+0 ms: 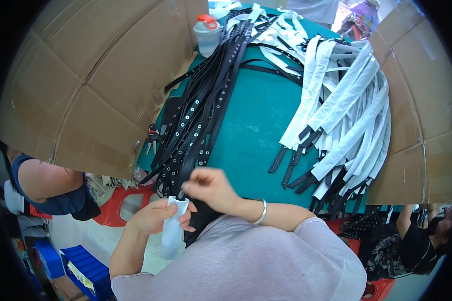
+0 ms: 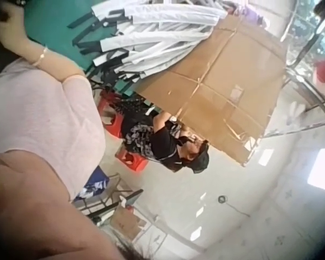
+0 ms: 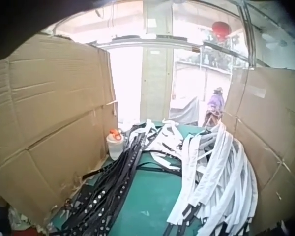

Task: Inspecting and organizing black synthetic belts with metal eyelets at a factory workstation.

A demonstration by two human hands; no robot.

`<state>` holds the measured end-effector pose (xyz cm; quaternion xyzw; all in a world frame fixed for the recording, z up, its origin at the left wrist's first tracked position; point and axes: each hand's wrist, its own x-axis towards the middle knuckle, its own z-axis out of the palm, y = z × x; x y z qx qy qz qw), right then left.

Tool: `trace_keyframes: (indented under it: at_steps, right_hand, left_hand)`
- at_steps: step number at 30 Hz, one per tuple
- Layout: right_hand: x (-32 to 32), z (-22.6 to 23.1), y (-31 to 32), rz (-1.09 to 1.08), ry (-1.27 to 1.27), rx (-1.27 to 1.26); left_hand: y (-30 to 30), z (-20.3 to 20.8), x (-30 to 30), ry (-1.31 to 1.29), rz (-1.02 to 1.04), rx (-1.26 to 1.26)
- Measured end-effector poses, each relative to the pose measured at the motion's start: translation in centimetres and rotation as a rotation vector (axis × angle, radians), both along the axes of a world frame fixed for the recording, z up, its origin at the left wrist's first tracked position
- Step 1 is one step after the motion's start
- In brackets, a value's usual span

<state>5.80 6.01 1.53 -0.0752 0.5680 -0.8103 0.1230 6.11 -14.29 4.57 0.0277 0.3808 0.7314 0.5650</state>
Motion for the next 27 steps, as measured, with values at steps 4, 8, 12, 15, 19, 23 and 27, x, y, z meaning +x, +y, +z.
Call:
trace_keyframes:
  at_steps: [4, 8, 12, 15, 19, 23, 27]
  right_hand:
    - [-2.0, -1.1, -1.3, 0.129, -0.417, -0.248]
    - [-2.6, 0.0, -1.0, 0.014, -0.289, -0.181]
    - [-2.5, 3.2, 0.4, -0.066, 0.009, 0.023]
    - [-1.8, 5.3, 1.4, -0.038, 0.264, 0.043]
    - [-0.6, 7.7, 2.7, 0.179, 0.063, -0.024]
    - [-1.3, 8.0, 4.3, 0.008, -0.028, 0.007]
    - [-1.3, 5.4, 6.6, -0.158, -0.049, 0.046]
  left_hand:
    - [-1.8, 0.0, 1.2, 0.000, 0.011, -0.019]
    - [-2.1, 0.0, 1.3, -0.005, 0.008, -0.040]
    - [-1.5, 1.0, 0.9, 0.027, 0.003, 0.008]
    - [-0.4, 2.0, -0.1, 0.244, -0.105, 0.110]
    - [2.3, 4.9, -1.7, 0.440, -0.175, 0.046]
    - [4.8, 4.0, -2.1, 0.415, -0.144, 0.143]
    - [5.9, 1.7, -1.4, 0.323, -0.201, 0.148]
